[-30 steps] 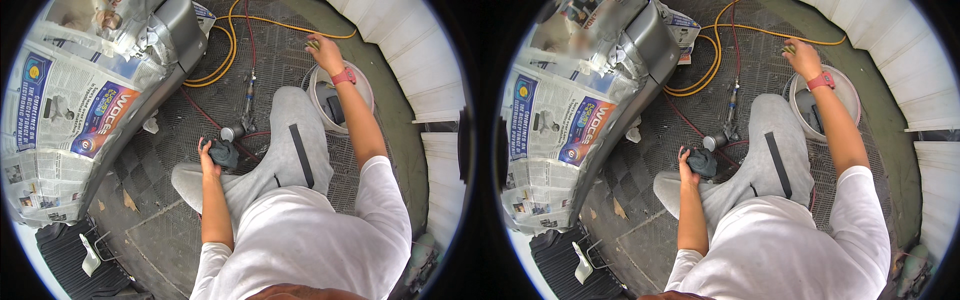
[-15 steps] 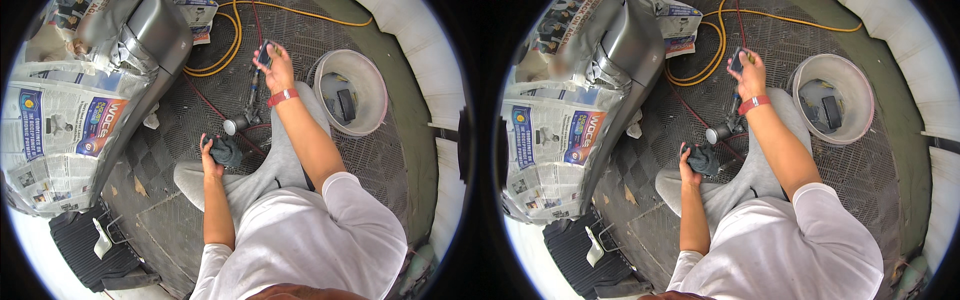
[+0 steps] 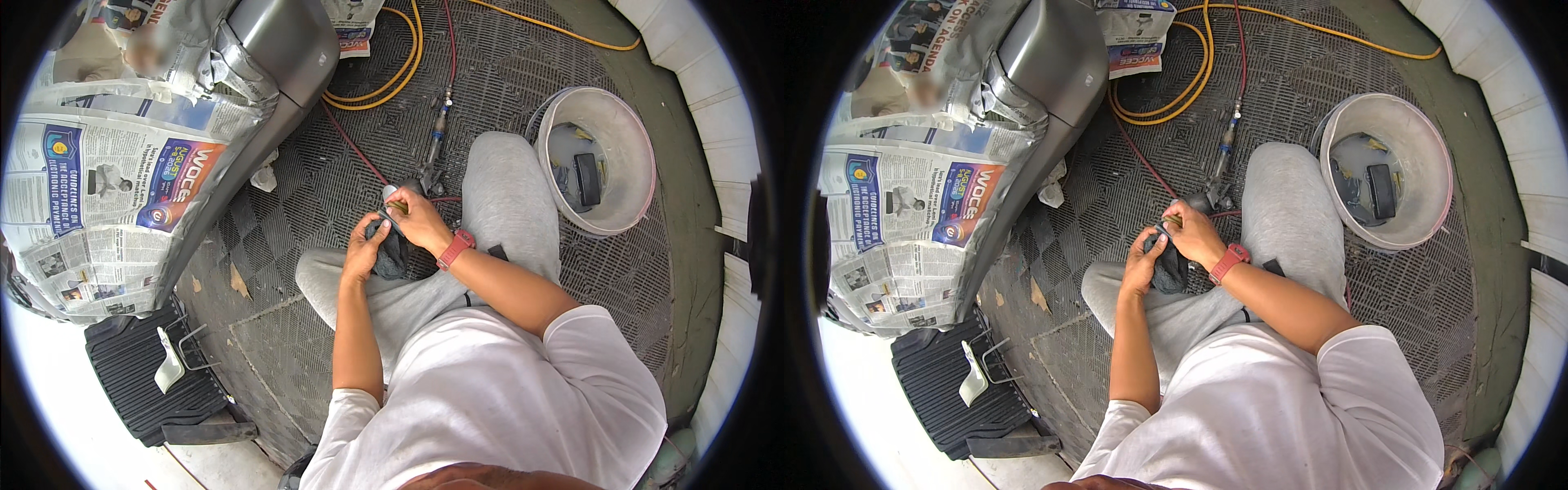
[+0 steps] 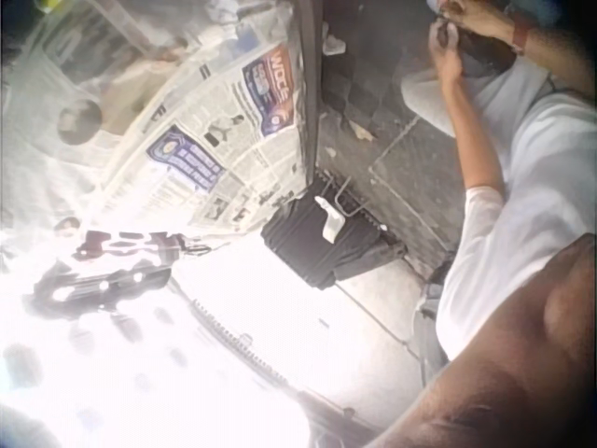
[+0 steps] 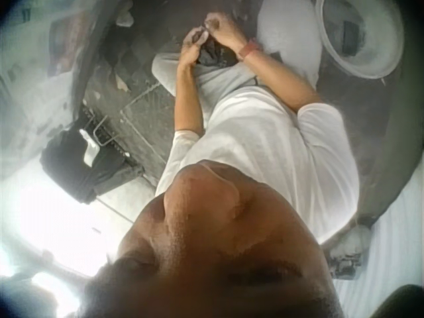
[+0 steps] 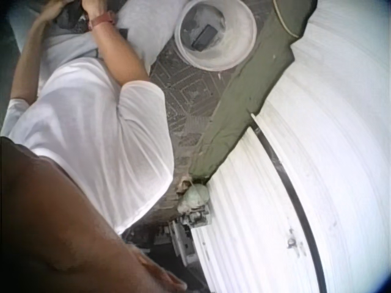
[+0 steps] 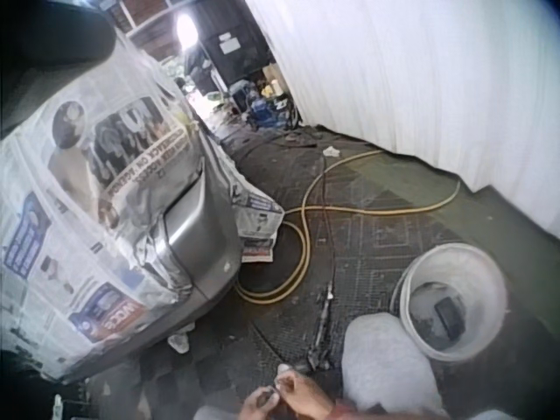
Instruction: The person sits on the floor and uses a sanding block to sand the surface of a grey car bumper. They repeatedly dip the sanding block into a bucket of water and wipe the surface with a cloth.
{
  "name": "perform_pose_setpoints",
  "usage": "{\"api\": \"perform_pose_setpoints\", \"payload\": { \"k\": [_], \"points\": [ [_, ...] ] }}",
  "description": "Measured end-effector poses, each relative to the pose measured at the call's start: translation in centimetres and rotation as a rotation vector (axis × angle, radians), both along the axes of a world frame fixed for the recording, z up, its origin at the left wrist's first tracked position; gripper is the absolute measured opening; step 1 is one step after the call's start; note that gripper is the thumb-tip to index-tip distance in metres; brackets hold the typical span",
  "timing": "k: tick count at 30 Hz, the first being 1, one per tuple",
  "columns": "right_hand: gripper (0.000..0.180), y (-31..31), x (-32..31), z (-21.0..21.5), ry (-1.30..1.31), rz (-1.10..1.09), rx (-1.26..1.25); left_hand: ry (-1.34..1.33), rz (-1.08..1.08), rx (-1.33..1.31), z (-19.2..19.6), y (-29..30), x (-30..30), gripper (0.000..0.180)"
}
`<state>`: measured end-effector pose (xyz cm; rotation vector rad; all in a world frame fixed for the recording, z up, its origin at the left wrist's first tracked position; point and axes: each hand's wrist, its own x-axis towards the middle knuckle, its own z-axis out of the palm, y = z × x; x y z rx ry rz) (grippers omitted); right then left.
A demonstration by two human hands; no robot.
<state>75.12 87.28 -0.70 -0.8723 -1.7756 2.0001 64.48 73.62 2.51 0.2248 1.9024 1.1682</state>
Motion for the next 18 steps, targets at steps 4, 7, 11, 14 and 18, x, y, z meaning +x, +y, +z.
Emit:
{"api": "perform_pose_setpoints", "payload": {
  "k": [4, 7, 11, 14, 18],
  "points": [
    [0.034, -0.3, 0.0, 1.1, -0.023, 0.039, 0.023, 0.114, 0.043, 0.027, -1.9, -0.7, -0.4, 0.021],
    [0.027, -0.2, -0.1, -1.0, 0.051, -0.028, 0.02, 0.096, 0.022, -0.026, -0.9, 0.5, 0.0, 0.023],
    [0.026, 0.8, -0.4, -2.3, 0.07, -0.209, -0.385, 0.241, 0.069, 0.089, 0.5, -0.1, -1.5, 0.023],
    [0.024, 2.0, -0.4, -1.2, 0.081, -0.439, -0.57, 0.088, 0.409, 0.301, 3.3, -1.5, -4.4, 0.027],
    [0.017, 6.3, -4.6, 2.8, 0.338, -0.651, -0.525, -0.072, 0.726, 0.719, 5.6, -6.3, -9.7, 0.032]
  ]
}}
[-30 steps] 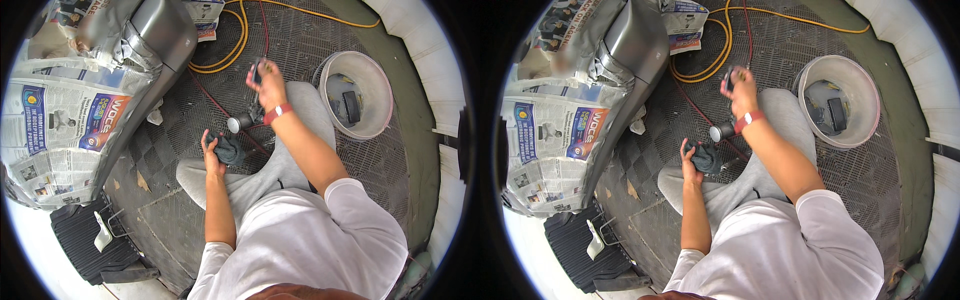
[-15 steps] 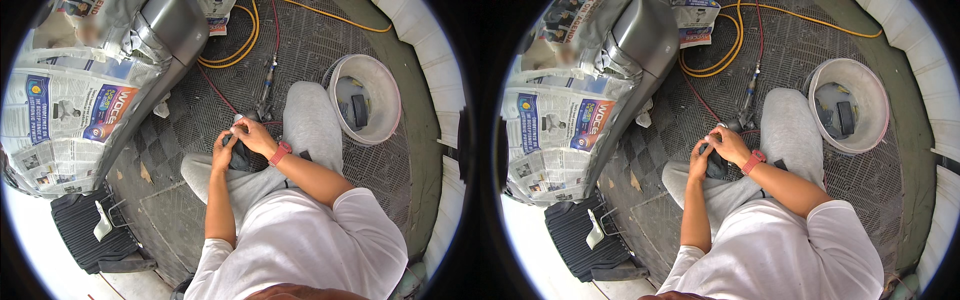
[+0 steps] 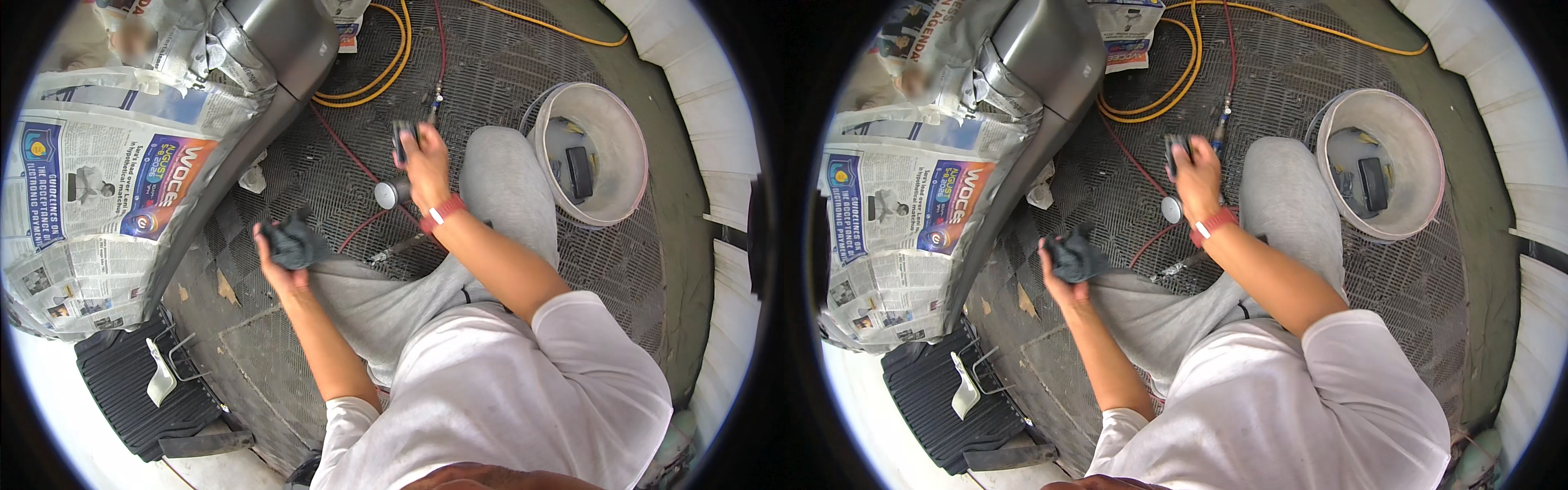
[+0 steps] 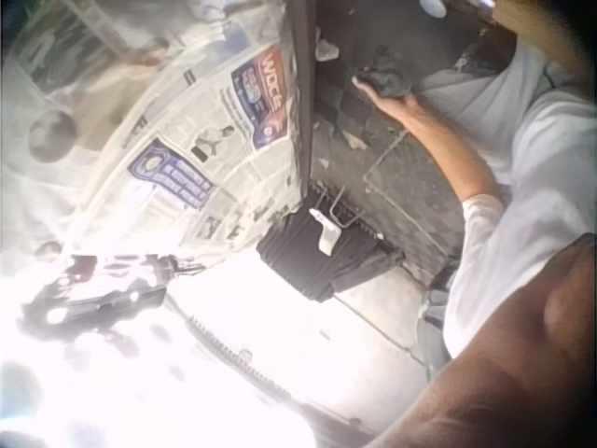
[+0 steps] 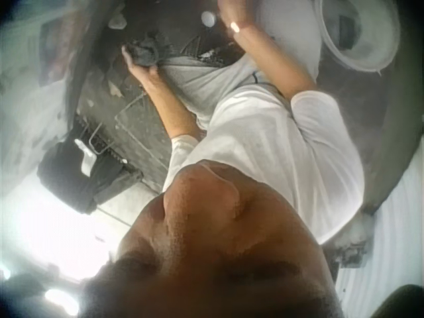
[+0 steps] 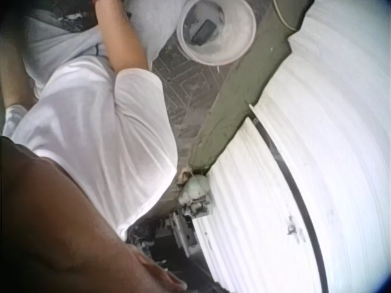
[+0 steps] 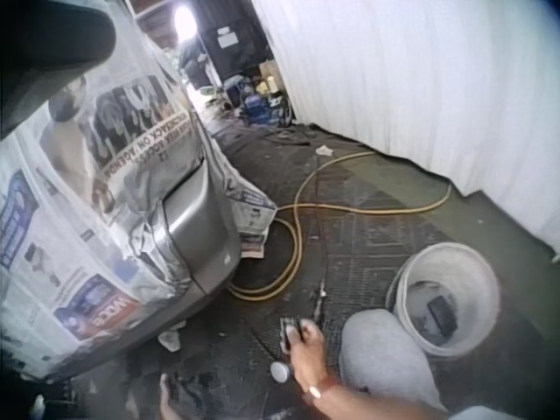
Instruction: The person sits on the floor and uses a sanding block to sand the surface of a grey car bumper. They repeatedly dip the sanding block into a bucket of water and wipe the surface with a cloth.
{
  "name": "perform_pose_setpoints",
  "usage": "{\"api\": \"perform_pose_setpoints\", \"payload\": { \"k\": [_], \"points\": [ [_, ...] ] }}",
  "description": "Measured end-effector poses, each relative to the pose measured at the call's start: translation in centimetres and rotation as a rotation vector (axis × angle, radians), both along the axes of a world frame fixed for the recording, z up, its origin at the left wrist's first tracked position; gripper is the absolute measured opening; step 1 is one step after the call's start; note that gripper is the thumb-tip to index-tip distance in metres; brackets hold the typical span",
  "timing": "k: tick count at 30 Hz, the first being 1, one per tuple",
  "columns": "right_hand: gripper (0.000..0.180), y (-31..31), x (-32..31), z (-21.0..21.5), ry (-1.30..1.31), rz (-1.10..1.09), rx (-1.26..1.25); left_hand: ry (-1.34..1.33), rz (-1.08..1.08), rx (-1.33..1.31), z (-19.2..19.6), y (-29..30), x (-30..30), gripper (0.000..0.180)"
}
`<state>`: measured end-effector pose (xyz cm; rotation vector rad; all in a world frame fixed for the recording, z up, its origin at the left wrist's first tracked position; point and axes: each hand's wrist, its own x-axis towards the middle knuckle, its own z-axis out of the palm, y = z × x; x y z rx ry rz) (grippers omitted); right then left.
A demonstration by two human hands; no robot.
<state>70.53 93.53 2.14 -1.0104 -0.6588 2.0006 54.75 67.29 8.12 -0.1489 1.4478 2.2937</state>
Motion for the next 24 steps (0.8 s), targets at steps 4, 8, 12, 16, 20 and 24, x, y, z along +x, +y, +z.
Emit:
{"api": "perform_pose_setpoints", "payload": {
  "k": [4, 8, 12, 16, 20, 24],
  "points": [
    [0.015, 4.2, -7.2, 9.3, 0.247, -0.235, 0.231, -0.064, 0.086, 0.24, -2.1, -6.1, -4.1, 0.03],
    [0.016, 6.7, -12.6, 12.0, 0.172, -0.431, 0.449, -0.139, 0.098, 0.295, -3.5, -7.2, -5.2, 0.031],
    [0.019, 4.4, -13.9, 12.1, 0.067, -0.528, 0.398, -0.137, 0.078, 0.25, -3.3, -6.7, -4.9, 0.031],
    [0.022, 3.1, -14.8, 11.5, 0.044, -0.568, 0.393, -0.158, 0.085, 0.21, -3.0, -6.1, -4.9, 0.028],
    [0.021, 5.0, -15.8, 12.5, -0.002, -0.689, 0.443, -0.153, 0.069, 0.196, -3.4, -6.2, -5.1, 0.028],
    [0.019, 3.2, -15.8, 10.7, -0.007, -0.605, 0.445, -0.163, 0.055, 0.219, -3.6, -5.5, -5.7, 0.027]
  ]
}}
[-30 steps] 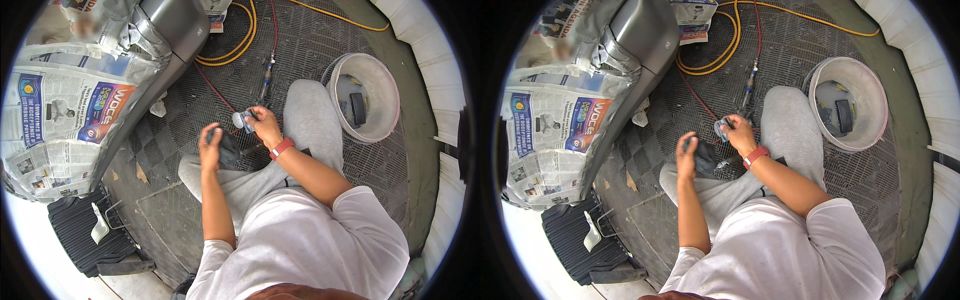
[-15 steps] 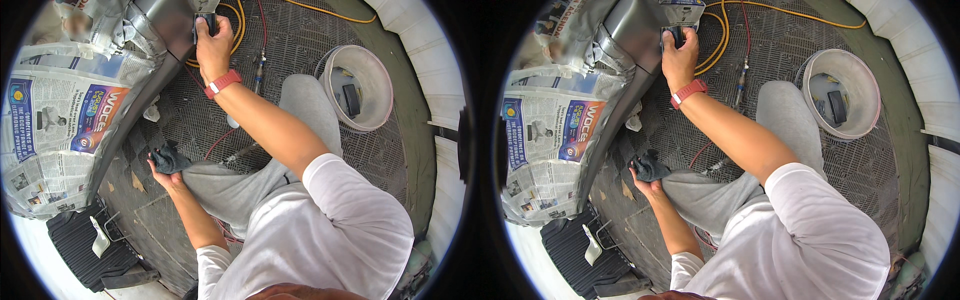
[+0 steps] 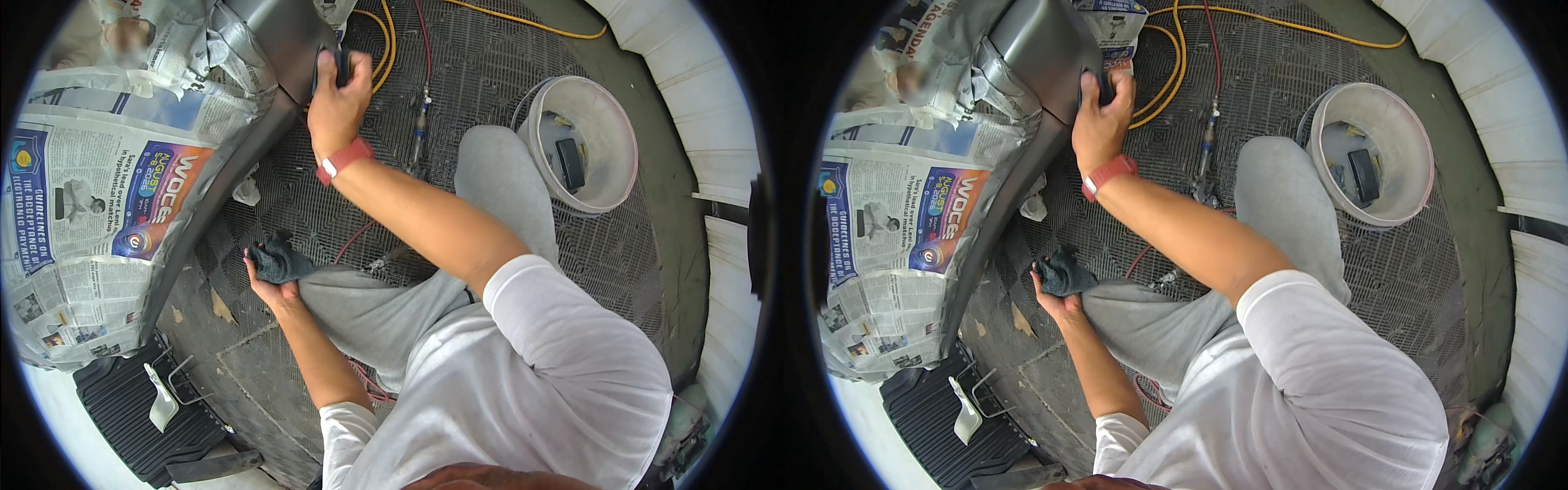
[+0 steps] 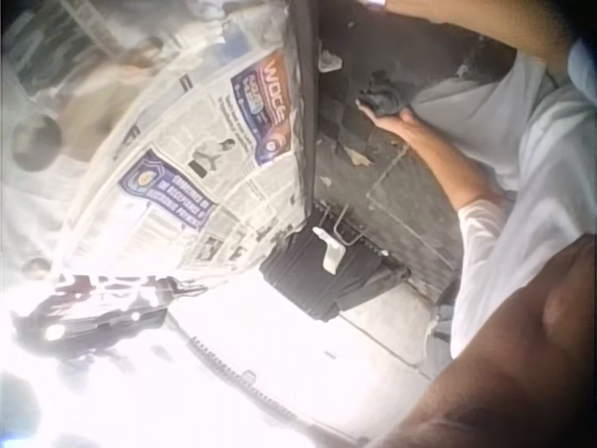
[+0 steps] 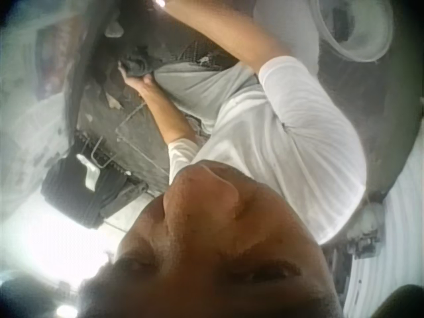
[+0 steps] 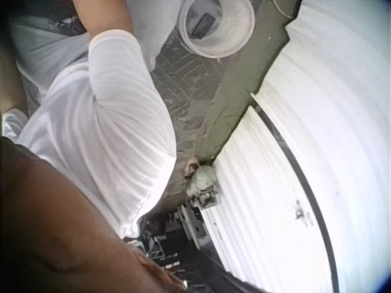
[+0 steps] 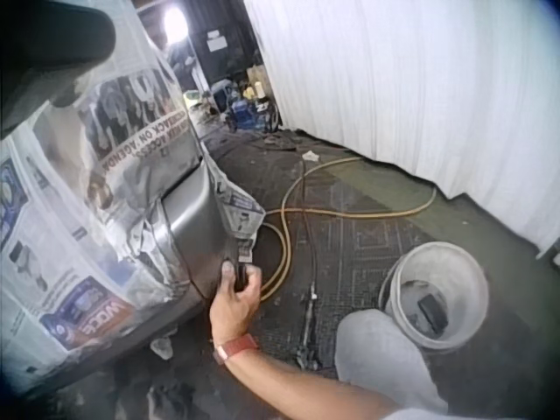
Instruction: The person sits on the floor and uses a sanding block to sand the surface of a grey car bumper. They repeatedly dip the sanding block into a bucket of water and wipe the surface with a cloth.
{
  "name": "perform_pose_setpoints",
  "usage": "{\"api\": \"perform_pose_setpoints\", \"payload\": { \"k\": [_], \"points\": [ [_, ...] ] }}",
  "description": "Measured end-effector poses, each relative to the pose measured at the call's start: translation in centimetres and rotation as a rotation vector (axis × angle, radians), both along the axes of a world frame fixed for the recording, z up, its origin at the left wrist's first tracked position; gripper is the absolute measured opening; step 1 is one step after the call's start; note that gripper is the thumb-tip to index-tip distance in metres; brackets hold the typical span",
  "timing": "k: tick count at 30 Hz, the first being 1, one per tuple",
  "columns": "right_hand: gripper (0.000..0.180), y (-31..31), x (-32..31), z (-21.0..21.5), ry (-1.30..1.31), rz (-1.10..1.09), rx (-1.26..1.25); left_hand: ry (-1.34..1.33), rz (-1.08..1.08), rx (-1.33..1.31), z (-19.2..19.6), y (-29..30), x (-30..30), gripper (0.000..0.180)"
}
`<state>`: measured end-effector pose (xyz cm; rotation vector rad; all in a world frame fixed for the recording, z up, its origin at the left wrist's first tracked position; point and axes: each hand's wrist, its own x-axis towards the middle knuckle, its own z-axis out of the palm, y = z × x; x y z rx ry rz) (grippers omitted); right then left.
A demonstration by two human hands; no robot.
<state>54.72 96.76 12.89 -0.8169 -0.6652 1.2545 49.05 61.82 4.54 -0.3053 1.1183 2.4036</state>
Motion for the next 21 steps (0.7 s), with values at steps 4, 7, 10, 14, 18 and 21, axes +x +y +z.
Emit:
{"api": "perform_pose_setpoints", "payload": {
  "k": [4, 7, 10, 14, 18, 21],
  "points": [
    [0.019, 3.0, -0.7, 1.0, -0.017, -0.153, 0.026, -0.005, 0.025, -0.019, -0.2, 1.1, -0.2, 0.026],
    [0.019, -0.8, 0.7, 0.3, -0.064, 0.068, -0.051, 0.009, -0.02, -0.007, 0.2, 1.0, 0.3, 0.025],
    [0.018, 1.2, 0.0, 1.0, -0.029, -0.063, 0.032, 0.025, -0.037, -0.017, 0.1, 0.8, 0.3, 0.025],
    [0.018, 0.3, 0.2, 1.2, -0.072, -0.101, 0.046, 0.037, -0.042, -0.007, 0.0, 0.7, 0.7, 0.025],
    [0.019, 1.6, 0.1, 0.9, -0.124, -0.151, 0.114, 0.009, -0.008, -0.034, 0.4, 0.8, 1.1, 0.025],
    [0.021, 2.4, 0.0, 1.2, 0.016, -0.079, 0.028, 0.022, -0.006, -0.041, 0.3, 0.3, 1.1, 0.025]
  ]
}}
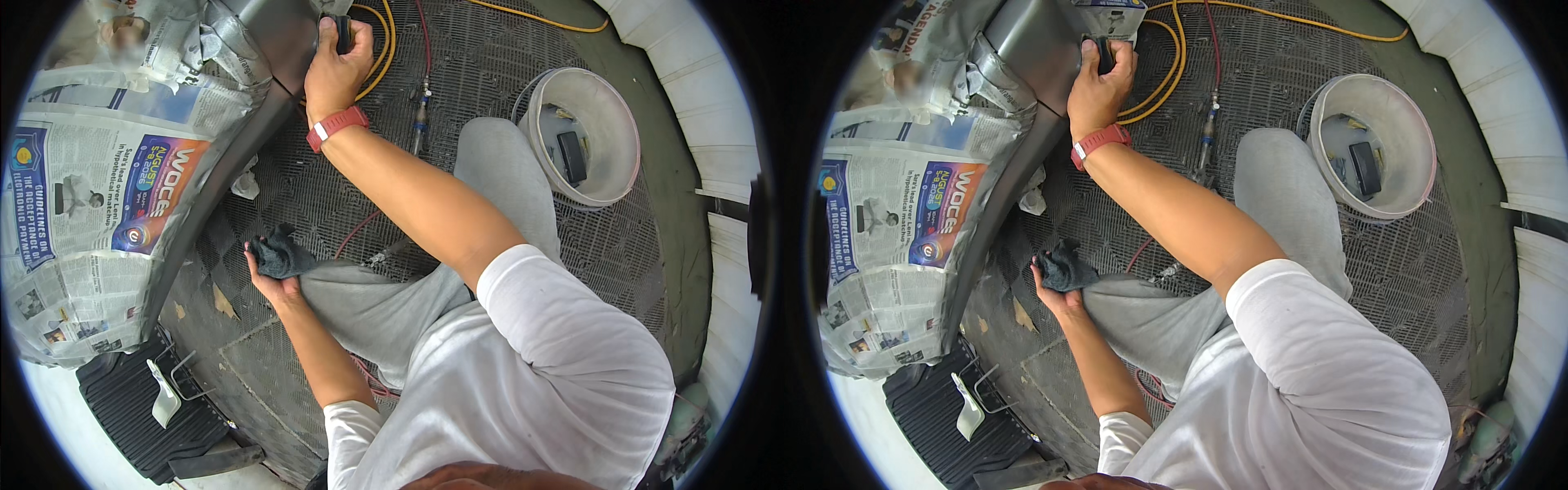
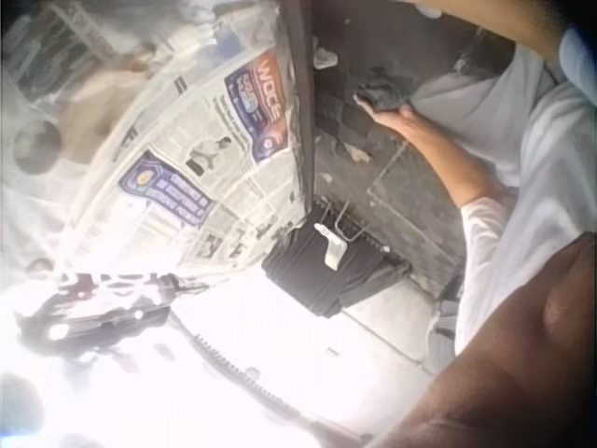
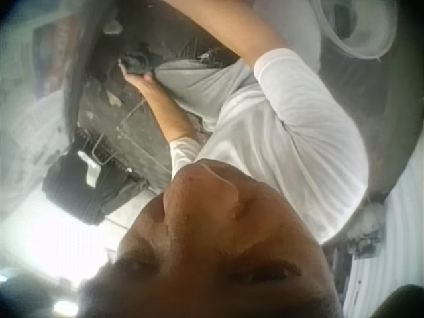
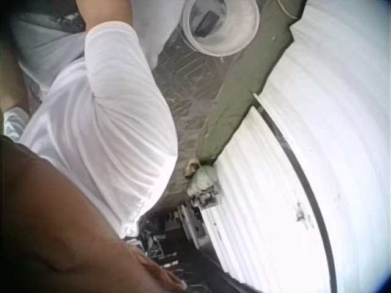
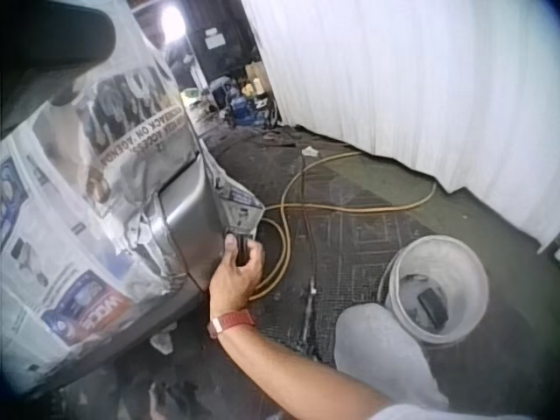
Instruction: The person sits on the floor and uses a sanding block to sand the surface of a grey car bumper. They repeatedly dip the sanding block into a bucket of water and wipe the surface with a cloth.
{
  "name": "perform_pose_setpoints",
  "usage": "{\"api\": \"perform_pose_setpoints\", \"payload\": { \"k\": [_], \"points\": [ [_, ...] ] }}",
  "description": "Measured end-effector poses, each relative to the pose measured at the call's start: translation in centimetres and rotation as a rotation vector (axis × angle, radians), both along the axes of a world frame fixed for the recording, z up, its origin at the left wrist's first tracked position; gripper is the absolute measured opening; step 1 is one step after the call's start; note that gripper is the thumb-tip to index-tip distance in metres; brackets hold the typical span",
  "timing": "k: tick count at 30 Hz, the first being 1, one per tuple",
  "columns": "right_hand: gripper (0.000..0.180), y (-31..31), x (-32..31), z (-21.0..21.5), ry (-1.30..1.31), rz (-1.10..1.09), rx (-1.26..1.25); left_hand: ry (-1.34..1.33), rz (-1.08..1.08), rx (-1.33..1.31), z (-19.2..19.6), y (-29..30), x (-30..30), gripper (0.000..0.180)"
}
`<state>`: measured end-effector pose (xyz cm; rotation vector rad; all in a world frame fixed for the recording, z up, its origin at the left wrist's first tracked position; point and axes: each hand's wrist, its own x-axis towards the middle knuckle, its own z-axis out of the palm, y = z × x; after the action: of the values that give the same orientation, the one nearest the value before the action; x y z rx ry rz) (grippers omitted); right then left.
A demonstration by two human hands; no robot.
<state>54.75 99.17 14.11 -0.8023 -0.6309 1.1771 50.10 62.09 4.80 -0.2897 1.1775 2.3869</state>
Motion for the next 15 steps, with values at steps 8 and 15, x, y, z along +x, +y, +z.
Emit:
{"api": "perform_pose_setpoints", "payload": {
  "k": [8, 15],
  "points": [
    [0.021, -4.6, 6.5, -5.3, -0.102, 0.285, -0.106, 0.017, -0.013, -0.048, -0.1, 1.0, -0.1, 0.024],
    [0.022, -5.6, 15.1, -20.9, -0.218, 0.446, -0.702, 0.025, -0.085, -0.065, 0.3, 3.0, -0.1, 0.024]
  ]
}}
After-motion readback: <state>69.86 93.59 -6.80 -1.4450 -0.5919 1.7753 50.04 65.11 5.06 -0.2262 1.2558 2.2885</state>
